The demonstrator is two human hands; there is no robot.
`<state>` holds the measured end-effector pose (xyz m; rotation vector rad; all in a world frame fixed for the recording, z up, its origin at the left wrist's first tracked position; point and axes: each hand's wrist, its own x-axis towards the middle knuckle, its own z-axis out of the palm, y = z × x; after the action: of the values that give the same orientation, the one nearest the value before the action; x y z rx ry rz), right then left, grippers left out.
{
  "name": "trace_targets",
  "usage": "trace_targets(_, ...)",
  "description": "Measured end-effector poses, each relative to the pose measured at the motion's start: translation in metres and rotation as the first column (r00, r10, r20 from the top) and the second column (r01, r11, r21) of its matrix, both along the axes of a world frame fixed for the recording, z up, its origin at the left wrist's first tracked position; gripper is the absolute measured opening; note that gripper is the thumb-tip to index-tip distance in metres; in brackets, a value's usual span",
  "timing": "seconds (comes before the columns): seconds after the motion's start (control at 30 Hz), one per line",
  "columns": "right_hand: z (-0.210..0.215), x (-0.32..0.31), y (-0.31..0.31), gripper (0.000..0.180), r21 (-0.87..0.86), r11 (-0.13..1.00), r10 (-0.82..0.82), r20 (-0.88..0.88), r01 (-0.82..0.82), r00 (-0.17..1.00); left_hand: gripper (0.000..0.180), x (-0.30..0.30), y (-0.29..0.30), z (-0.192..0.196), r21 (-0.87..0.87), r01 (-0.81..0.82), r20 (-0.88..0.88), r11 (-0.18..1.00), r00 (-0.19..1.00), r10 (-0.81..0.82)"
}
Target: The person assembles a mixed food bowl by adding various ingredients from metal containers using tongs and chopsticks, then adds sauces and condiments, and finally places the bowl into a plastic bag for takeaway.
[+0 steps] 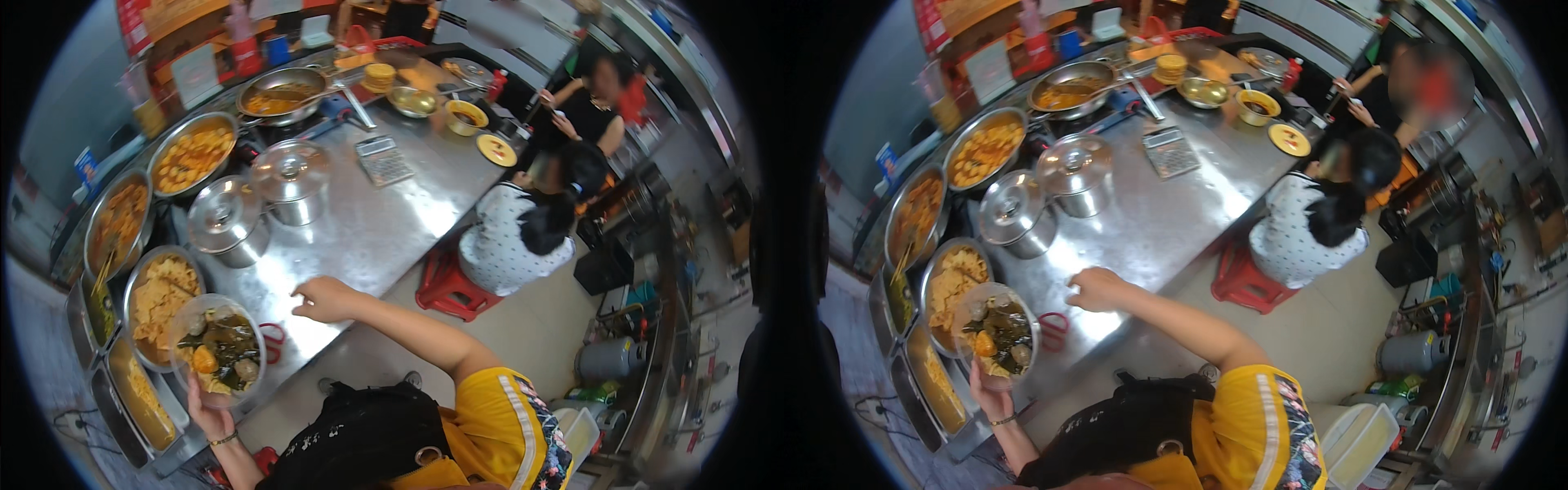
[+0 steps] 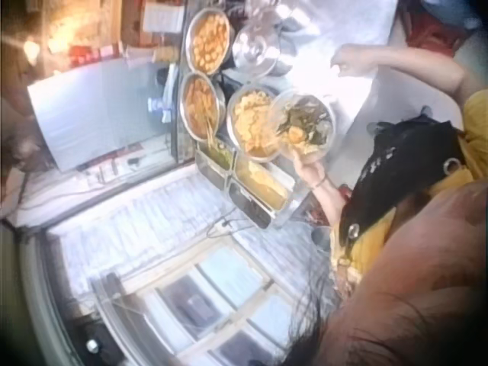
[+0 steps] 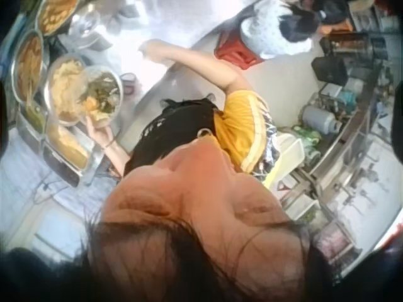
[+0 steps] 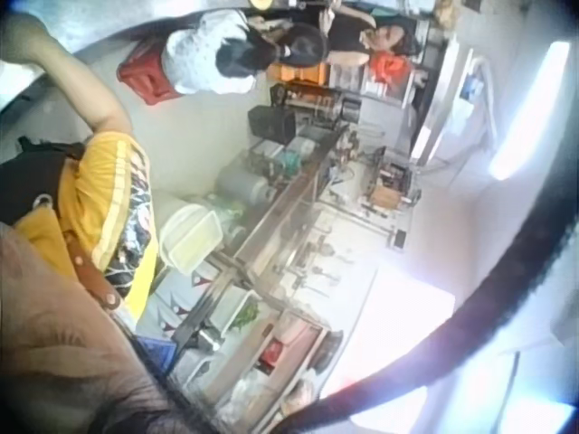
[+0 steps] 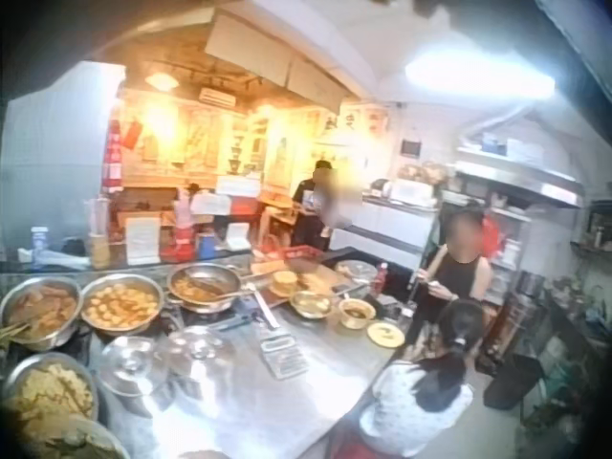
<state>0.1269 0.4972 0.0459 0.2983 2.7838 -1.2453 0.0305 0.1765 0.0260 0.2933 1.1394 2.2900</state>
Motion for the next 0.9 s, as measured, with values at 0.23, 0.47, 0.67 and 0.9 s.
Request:
trace_targets(0.23, -0.079, 0.285, 0.061, 0.040, -0.227, 0.860, -0.413, 0.213, 0.456, 0.885, 0.059, 0.134, 0.183, 0.009, -0.103, 0.502, 0.125, 0.859, 0.863, -0.490)
trace_targets(0.47, -0.107, 0.527, 0.064, 0.037, -0.371, 0.200, -0.769, 0.514, 0.907, 0.380, 0.062, 0.310, 0.358, -0.007, -0.012, 0.943, 0.311, 0.334, 0.320, -0.895)
trace_targets(0.67, -0.099, 0.611, 0.086, 0.030, -0.465, -0.171, -0.855, 0.508, 0.869, 0.104, 0.057, 0.429, 0.467, -0.007, 0.038, 0.999, 0.334, -0.025, -0.037, -0.942)
trace_targets(0.9, -0.115, 0.738, 0.159, 0.025, -0.525, -0.577, -0.794, 0.539, 0.625, -0.281, 0.058, 0.535, 0.575, -0.012, -0.031, 0.983, 0.348, -0.183, -0.161, -0.924)
